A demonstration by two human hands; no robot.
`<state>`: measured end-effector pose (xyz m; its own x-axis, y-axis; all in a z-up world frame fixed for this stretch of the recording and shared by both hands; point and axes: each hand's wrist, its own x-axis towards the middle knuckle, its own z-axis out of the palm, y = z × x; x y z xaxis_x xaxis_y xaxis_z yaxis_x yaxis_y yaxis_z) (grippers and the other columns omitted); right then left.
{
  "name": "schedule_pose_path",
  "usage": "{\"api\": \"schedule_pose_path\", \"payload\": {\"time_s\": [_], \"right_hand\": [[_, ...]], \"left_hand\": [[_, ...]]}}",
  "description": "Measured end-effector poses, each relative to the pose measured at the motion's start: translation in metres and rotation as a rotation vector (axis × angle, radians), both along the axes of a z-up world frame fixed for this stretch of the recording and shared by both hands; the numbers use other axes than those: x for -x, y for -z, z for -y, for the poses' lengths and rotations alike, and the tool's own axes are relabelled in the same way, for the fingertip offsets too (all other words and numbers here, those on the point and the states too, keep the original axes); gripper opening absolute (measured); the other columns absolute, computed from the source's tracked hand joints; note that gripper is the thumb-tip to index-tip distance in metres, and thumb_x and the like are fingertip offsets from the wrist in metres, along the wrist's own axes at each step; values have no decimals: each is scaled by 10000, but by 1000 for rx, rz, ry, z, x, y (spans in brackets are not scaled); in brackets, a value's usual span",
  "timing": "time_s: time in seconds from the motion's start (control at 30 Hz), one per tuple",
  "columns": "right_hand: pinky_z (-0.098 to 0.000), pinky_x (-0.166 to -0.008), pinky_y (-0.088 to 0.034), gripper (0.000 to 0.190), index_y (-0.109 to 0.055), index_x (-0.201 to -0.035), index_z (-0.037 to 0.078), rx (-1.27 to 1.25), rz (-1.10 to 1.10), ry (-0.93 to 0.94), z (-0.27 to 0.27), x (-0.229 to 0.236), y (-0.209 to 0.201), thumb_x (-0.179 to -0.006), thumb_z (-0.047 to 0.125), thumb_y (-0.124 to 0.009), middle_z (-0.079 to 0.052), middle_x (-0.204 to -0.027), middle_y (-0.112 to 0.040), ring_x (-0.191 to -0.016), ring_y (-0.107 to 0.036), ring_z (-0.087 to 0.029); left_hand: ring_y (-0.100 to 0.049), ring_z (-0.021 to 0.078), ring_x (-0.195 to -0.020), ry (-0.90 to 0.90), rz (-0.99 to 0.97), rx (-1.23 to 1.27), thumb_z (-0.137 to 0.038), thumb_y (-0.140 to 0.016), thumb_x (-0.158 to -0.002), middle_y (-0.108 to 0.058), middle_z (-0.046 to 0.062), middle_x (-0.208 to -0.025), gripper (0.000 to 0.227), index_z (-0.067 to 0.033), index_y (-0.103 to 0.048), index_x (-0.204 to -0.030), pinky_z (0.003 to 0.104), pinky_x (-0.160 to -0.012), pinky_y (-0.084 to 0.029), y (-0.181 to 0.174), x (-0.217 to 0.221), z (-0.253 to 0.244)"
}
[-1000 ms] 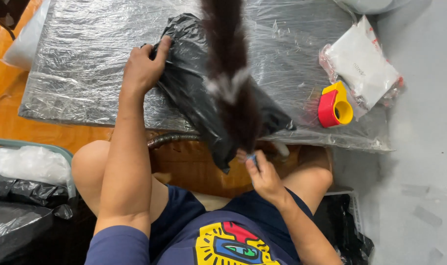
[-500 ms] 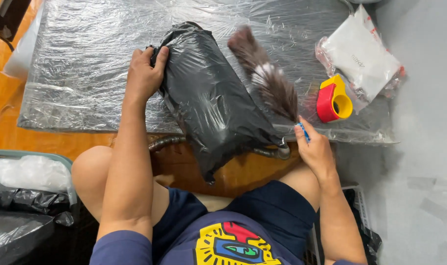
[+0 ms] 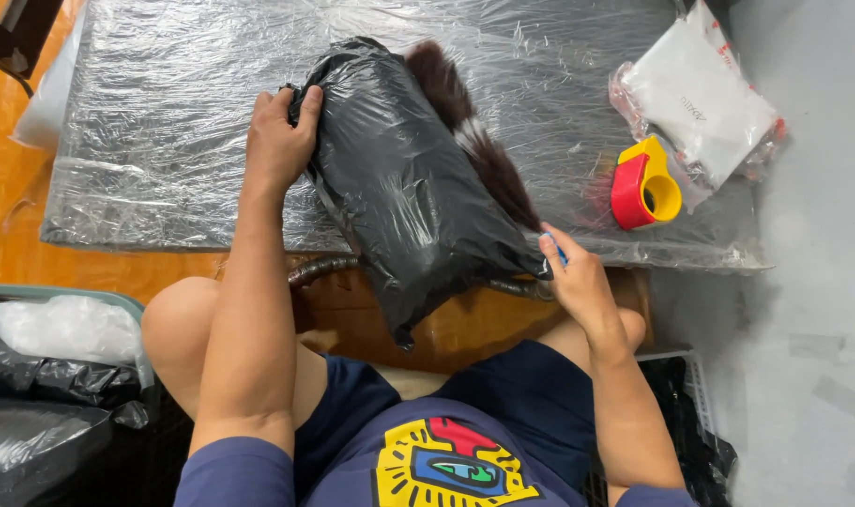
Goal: The person uses a duster to clean a black plastic bag and a large clear plastic bag containing a white pillow, then uses their hands to pull the clear bag over the pillow.
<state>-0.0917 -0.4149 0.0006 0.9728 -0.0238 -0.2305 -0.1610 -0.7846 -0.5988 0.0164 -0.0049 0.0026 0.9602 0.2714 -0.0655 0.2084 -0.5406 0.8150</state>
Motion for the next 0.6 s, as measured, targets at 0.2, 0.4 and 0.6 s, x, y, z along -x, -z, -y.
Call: {"api": "schedule_pose_path", "payload": {"time_s": [0.2,0.4,0.6], "right_hand": [[-364,-804,-487,555,-609,-1415,84,-36,204,81,26,6,2,-1053,477,-457,-19,-764,-652,-787,-636,-175],[-289,-1023,-490,412,-713,-1277,67,-19,282,-355,45,12,-44,-991,348,-619,-81,-1266,-740,-1169,-687,-162],[-528,-789,-450,490,-642,-1150,78,198,168,56,26,-13,-10,-1057,519,-450,-207,-960,-734,-958,-667,-473]], "left_hand": [[-519,341,-1226,5,-9,2,-651,-415,-1011,-490,167,-1291,801,33,-500,-1418,516,-1010,-458,5,-1,-1],[-556,364,-1172,19,50,-43,-591,-497,-1050,-495,216,-1279,671,10,-561,-1343,449,-1042,-455,39,-22,-12],[-501,379,-1261,11,30,-11,-645,-415,-1022,-492,209,-1334,811,59,-500,-1415,533,-1037,-439,13,-4,-3]]}}
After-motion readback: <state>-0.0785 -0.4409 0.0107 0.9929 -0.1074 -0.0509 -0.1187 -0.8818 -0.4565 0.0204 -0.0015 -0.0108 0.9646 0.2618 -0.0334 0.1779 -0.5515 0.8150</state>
